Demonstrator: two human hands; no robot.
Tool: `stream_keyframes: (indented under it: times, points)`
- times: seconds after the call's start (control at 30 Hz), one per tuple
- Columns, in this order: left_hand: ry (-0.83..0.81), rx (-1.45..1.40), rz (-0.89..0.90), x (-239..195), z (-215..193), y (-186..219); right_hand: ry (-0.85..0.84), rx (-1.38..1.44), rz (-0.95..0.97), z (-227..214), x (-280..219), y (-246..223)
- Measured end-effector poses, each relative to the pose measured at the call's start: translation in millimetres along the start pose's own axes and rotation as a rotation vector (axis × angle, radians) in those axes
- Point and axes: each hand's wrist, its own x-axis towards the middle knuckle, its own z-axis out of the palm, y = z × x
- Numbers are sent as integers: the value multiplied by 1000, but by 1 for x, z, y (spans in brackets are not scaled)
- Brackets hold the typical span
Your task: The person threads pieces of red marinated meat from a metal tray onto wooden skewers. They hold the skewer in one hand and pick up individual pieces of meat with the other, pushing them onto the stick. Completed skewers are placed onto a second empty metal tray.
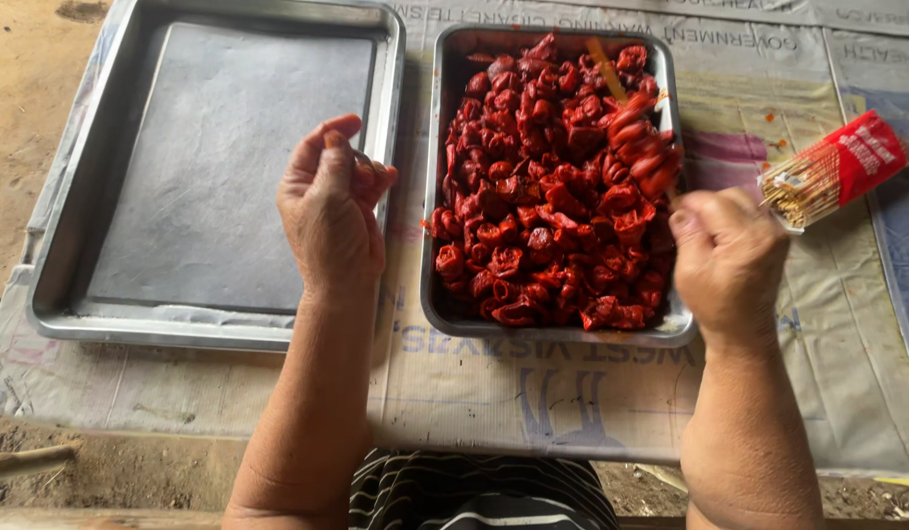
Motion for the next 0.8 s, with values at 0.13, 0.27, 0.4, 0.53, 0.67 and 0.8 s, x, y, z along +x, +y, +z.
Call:
stream_keyframes:
  times: [0.13, 0.27, 0.4, 0.53, 0.67, 0.8]
  points:
    - [-107, 115, 210, 11, -8, 4, 57, 36, 85, -3, -5, 32]
    - [-42, 321, 283, 11, -5, 15, 106, 155, 189, -6, -7, 46]
    - [-262, 550, 394, -4, 4, 20, 117, 211, 216, -10, -5, 45]
    - [-380, 783, 360, -13, 16, 20, 106, 178, 171, -13, -1, 38]
    - [-466, 1054, 517, -21, 23, 18, 117, 108, 100, -14, -2, 36]
    - [-494, 1110, 513, -34, 30, 8, 127, 18, -19, -15, 0, 37]
